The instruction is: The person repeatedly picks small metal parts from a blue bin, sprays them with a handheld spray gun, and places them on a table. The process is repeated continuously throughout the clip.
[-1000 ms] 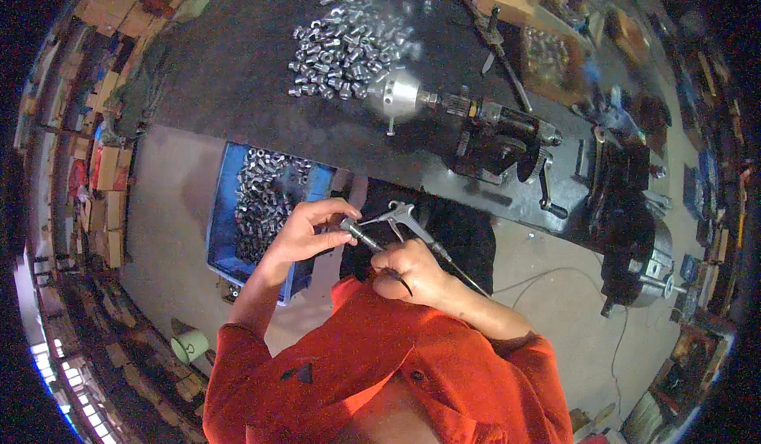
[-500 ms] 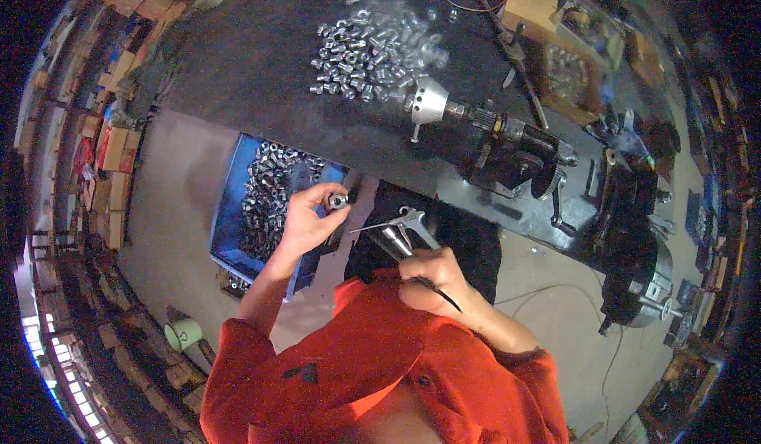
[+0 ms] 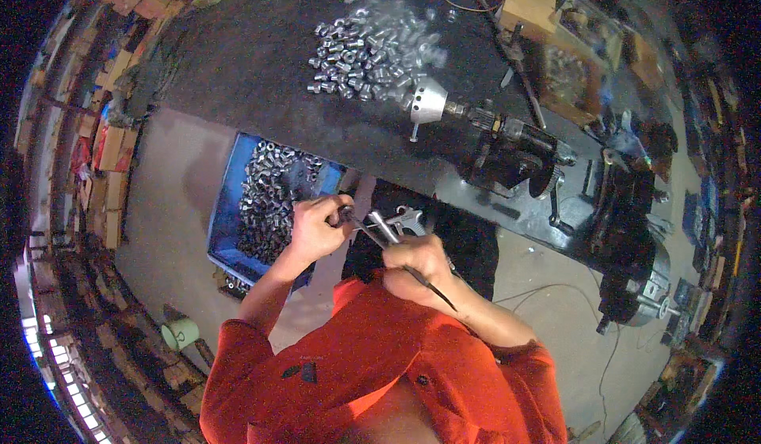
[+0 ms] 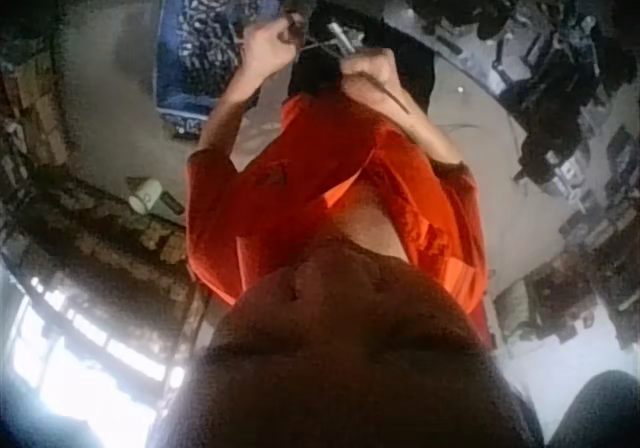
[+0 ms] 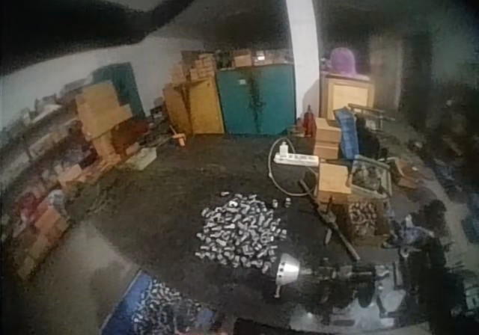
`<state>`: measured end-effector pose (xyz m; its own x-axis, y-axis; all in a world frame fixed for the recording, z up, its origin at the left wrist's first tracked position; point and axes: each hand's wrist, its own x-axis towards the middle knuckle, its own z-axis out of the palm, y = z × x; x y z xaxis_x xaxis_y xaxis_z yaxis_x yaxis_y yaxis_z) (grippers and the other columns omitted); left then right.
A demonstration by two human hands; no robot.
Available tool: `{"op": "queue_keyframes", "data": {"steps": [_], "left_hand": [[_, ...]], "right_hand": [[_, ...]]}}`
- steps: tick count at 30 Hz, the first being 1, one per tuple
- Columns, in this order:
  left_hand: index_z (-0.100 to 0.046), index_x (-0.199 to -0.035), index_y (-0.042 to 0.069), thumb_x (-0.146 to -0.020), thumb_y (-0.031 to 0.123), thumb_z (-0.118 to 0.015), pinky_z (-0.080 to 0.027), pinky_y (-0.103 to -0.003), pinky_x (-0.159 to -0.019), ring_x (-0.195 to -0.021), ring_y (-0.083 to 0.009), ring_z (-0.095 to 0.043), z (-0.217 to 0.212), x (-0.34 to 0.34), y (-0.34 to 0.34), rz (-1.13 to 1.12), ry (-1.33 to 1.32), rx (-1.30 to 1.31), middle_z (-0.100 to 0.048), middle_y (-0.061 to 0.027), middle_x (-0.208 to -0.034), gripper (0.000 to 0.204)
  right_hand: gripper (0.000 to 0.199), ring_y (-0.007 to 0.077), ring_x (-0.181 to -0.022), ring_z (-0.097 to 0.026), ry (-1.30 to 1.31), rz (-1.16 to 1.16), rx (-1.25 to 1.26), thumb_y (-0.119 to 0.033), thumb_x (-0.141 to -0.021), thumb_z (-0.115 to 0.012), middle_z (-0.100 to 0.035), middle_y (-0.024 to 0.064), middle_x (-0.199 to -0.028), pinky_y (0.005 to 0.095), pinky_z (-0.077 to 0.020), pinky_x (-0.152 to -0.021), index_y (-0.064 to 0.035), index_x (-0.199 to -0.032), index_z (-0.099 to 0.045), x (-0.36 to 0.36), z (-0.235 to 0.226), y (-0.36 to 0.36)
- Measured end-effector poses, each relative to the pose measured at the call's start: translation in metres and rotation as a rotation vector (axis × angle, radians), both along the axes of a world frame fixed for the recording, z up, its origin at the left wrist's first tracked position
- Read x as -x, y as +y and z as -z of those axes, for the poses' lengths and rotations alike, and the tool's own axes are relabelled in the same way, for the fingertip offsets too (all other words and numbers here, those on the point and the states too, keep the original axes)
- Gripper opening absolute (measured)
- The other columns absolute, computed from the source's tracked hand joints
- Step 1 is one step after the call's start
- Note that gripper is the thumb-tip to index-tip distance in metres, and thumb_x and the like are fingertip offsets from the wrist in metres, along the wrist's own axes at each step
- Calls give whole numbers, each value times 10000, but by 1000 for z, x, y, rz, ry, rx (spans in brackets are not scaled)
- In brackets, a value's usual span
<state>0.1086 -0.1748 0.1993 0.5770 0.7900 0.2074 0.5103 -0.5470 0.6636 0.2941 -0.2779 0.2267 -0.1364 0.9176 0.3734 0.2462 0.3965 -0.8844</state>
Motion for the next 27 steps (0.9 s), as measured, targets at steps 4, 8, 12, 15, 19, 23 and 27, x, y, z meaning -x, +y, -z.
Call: {"op": "queue_keyframes", "data": {"steps": [4,8,12,15,19,23,27], "left_hand": [[-616,-804,61,-588,65,-683,-443,-324,-482,-513,-241,-577,21,-7,-1,71,-14,-107,-580,-97,-608,226],[-625,-809,60,-605,69,-659,-443,-289,-494,-503,-181,-562,12,-1,11,-39,48,71,-560,-85,-580,207],[-641,-790,72,-646,51,-630,-373,-268,-436,-417,-128,-456,7,20,32,-197,9,132,-465,-73,-494,147],[-629,-790,49,-661,21,-618,-332,-235,-436,-449,-55,-384,4,16,29,-176,-51,259,-425,-34,-486,132],[-625,-802,45,-663,16,-624,-346,-236,-448,-465,-54,-405,-4,5,26,-83,-37,272,-457,-23,-500,142],[-635,-831,45,-629,9,-664,-369,-243,-460,-477,-66,-444,5,7,26,-86,-31,306,-487,-33,-520,207],[-643,-844,45,-586,22,-692,-383,-260,-457,-456,-117,-470,-2,2,22,5,35,98,-492,-58,-520,263]], "right_hand": [[217,298,-500,-502,-239,-33,-13,-103,-572,-619,-444,126,-539,391,-382,-453,-52,-569,-408,13,20,21],[188,279,-480,-492,-281,-5,-93,-122,-544,-618,-423,93,-547,390,-390,-419,-81,-563,-436,12,5,7],[246,207,-436,-416,-210,47,-280,-88,-484,-610,-325,38,-493,342,-334,-370,-102,-496,-364,-3,-11,-11],[255,227,-383,-325,-166,16,-407,-23,-416,-543,-264,44,-483,334,-257,-358,-92,-462,-302,-5,-10,-3],[261,233,-389,-328,-12,46,-205,-9,-461,-549,-264,62,-482,335,-247,-368,-82,-471,-299,-1,-6,-4],[235,260,-429,-388,-34,25,-114,-51,-539,-579,-324,80,-505,370,-287,-393,-64,-502,-347,-1,-6,-4],[234,285,-469,-429,-52,-44,-9,-58,-566,-590,-357,111,-524,398,-320,-425,-43,-526,-360,-6,-4,-2]]}}
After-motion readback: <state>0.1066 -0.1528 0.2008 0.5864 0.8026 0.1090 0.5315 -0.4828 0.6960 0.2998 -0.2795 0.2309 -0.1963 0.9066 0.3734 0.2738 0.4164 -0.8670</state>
